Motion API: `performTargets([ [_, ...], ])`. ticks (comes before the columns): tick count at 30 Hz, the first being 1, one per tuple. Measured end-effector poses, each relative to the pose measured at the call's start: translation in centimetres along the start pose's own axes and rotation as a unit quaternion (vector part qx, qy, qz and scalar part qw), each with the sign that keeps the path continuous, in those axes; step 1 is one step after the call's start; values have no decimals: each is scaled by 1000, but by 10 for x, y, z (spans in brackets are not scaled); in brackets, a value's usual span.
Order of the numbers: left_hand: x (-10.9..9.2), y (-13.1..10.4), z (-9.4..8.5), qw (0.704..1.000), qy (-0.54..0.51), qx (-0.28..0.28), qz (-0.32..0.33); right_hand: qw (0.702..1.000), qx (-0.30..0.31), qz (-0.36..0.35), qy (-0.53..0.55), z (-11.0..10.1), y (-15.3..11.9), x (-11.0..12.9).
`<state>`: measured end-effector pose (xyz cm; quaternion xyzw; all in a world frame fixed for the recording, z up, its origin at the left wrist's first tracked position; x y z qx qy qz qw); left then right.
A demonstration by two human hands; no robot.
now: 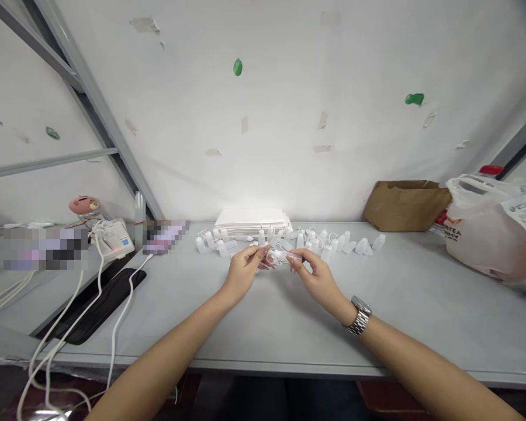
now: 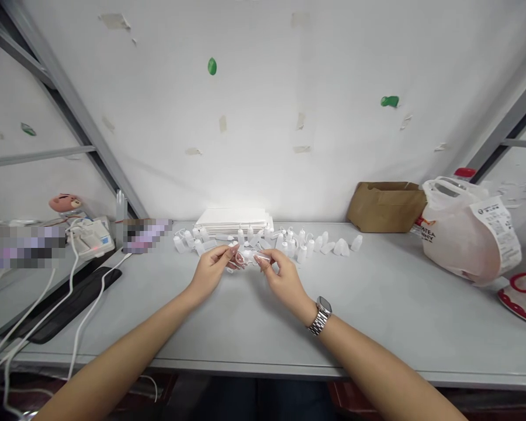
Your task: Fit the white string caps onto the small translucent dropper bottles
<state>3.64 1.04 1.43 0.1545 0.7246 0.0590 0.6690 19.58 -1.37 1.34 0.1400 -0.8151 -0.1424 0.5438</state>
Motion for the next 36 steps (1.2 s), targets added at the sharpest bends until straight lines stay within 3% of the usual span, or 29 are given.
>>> performTargets([
  [9,8,4,0,997,23,75,2,999,30,-5,-23,-2,3,-5],
  [19,11,13,-8,992,69,105,-6,995,94,1,-45,-2,7,-5],
  [22,9,23,-26,996,67,56,1,995,87,40,4,-7,12,-10],
  [25,10,35,-51,996,72,-58,0,987,56,88,121,-15,18,-15],
  [27,14,39,-64,987,121,-105,-6,973,49,104,201,-18,21,-16],
  [29,20,41,-69,968,238,-84,-3,957,67,114,258,-18,21,-15],
  [32,32,40,-65,914,406,5,21,944,95,126,290,-17,20,-13],
  [36,45,37,-61,876,473,87,25,939,85,137,304,-17,19,-9],
])
Point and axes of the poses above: each hand's wrist, its own y-axis towards the middle knuckle, its own z-axis out of the palm, x = y × z, the point moved 4 cm from there along y, towards the middle knuckle, and after that the axes turned 2 degrees about z, right-handed, at the moved point
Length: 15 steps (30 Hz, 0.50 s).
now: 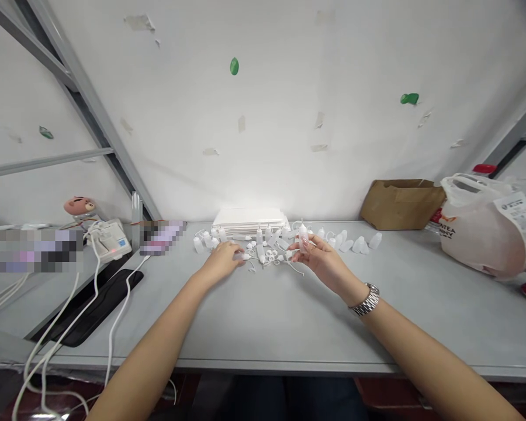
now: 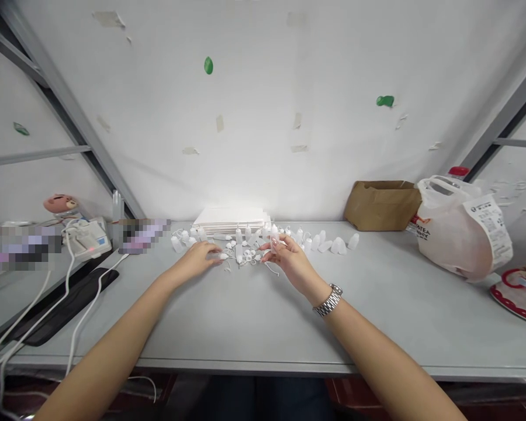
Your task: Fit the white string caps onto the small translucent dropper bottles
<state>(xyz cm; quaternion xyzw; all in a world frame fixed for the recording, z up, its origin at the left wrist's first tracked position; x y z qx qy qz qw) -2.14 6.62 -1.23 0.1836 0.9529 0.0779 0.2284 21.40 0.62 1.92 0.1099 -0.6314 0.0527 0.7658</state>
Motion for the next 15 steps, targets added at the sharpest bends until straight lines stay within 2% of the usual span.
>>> performTargets([
  [5,-4,-1,1,997,68,15,28,999,-5,5,39,0,0,0],
  [9,-11,-3,0,994,96,34,33,999,-33,0,3,-3,1,-3],
  [13,-13,-5,-2,995,91,23,29,997,-66,-8,-38,-7,0,-4],
  [15,-12,-4,-5,998,63,-2,20,996,-73,-13,-53,-8,0,-3],
])
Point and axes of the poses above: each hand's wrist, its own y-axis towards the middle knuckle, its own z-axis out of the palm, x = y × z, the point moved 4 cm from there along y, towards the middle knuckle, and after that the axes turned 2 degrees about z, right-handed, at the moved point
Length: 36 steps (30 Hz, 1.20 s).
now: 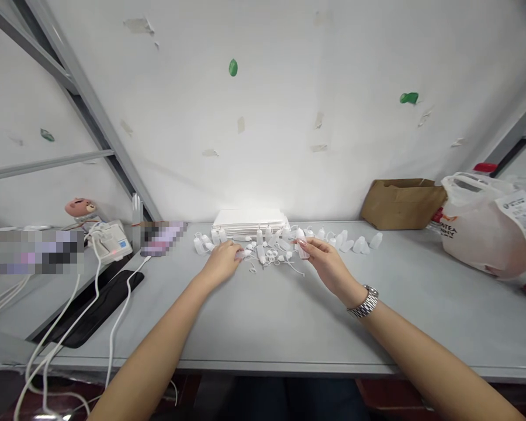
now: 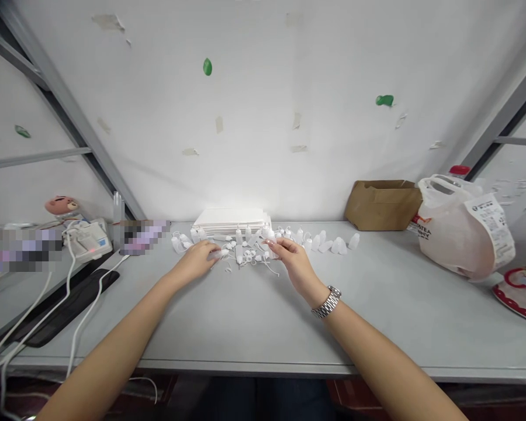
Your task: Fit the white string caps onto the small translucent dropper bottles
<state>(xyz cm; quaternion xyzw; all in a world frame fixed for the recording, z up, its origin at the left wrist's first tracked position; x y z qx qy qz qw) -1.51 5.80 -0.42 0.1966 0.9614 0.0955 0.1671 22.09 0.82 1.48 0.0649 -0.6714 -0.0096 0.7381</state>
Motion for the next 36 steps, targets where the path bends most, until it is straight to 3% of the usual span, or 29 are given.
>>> performTargets([
  [4,9,6,-6,989,-99,-95,-59,999,-17,-2,-27,-2,0,0],
  [8,20,9,-10,955,-204,-170,-135,1000,-20,7,-2,-2,1,-3],
  [16,28,6,-25,911,-290,-254,-148,1000,-9,10,24,0,0,-5],
  [21,22,9,-8,929,-274,-217,-119,999,-4,-27,26,-4,4,0],
  [29,14,12,15,981,-121,-139,-57,981,-88,-165,-57,-49,10,40],
  [33,18,14,16,985,-85,-138,-62,957,-197,-144,-155,-69,8,50],
  [36,22,15,16,981,-86,-147,-92,949,-213,-89,-214,-73,10,46],
])
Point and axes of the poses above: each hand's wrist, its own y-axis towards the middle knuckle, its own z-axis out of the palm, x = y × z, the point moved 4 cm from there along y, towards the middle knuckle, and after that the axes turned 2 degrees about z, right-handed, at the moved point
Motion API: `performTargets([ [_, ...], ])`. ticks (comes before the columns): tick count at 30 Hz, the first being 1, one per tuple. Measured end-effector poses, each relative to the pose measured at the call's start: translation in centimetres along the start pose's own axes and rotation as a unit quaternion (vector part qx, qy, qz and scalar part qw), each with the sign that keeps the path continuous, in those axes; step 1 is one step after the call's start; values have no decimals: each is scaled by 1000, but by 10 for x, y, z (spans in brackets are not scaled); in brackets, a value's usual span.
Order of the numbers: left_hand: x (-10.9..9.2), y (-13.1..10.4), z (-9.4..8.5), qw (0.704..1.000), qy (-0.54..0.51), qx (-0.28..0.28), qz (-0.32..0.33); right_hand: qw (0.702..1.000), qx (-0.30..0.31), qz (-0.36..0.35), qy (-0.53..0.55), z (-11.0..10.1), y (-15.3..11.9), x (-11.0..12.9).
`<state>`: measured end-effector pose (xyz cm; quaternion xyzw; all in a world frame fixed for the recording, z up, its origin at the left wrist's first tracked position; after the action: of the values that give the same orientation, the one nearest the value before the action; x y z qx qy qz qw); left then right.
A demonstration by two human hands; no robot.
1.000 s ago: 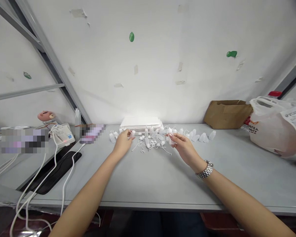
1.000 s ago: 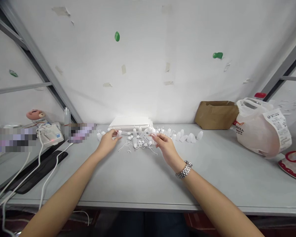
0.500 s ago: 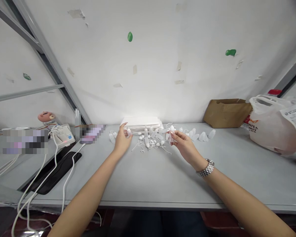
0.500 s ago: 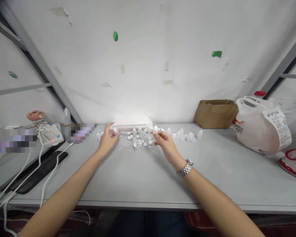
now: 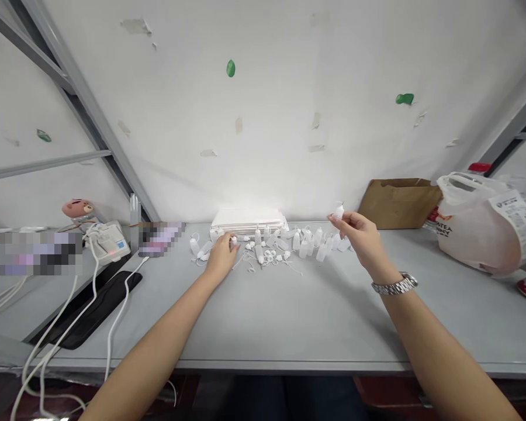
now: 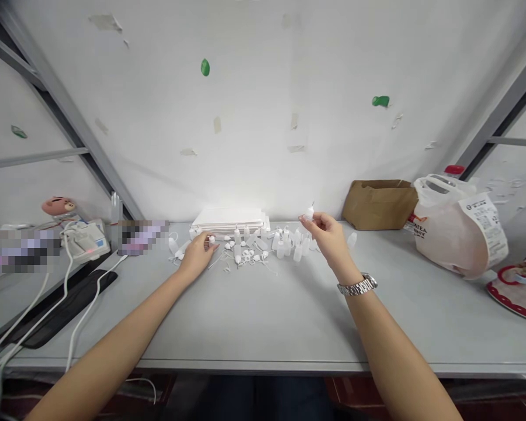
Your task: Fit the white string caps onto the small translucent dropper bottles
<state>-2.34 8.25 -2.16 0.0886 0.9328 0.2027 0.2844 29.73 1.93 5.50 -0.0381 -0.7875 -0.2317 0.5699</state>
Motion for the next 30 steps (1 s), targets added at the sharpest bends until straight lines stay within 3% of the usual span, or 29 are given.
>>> performTargets([
  [5,2,1,0,1000,10,-11,-21,999,29,-14,-35,8,4,-8],
  [8,-1,0,-4,999,13,-30,-14,993,8,-12,-116,2,7,-9],
  [10,-3,-1,-7,999,14,-39,-14,974,3,5,-224,-6,9,-9],
  [14,-5,-2,-10,999,14,-37,-21,922,80,51,-375,-19,15,-19],
  [20,-10,-2,-19,997,3,-73,-9,852,231,129,-451,-10,18,-51],
  [25,-11,-2,-24,994,7,-108,-1,836,252,144,-465,1,17,-61],
  [30,-13,-4,-26,991,-21,-128,8,841,245,155,-457,-5,15,-60],
])
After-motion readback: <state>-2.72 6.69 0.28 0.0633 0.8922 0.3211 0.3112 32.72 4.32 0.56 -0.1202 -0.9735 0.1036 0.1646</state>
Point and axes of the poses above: each hand's wrist, its own y-axis towards the middle knuckle, its own z-axis out of the palm, x = y × z, the point moved 4 cm from there along y, towards the middle knuckle, and after that the axes turned 2 degrees about z, right-handed, at the moved point
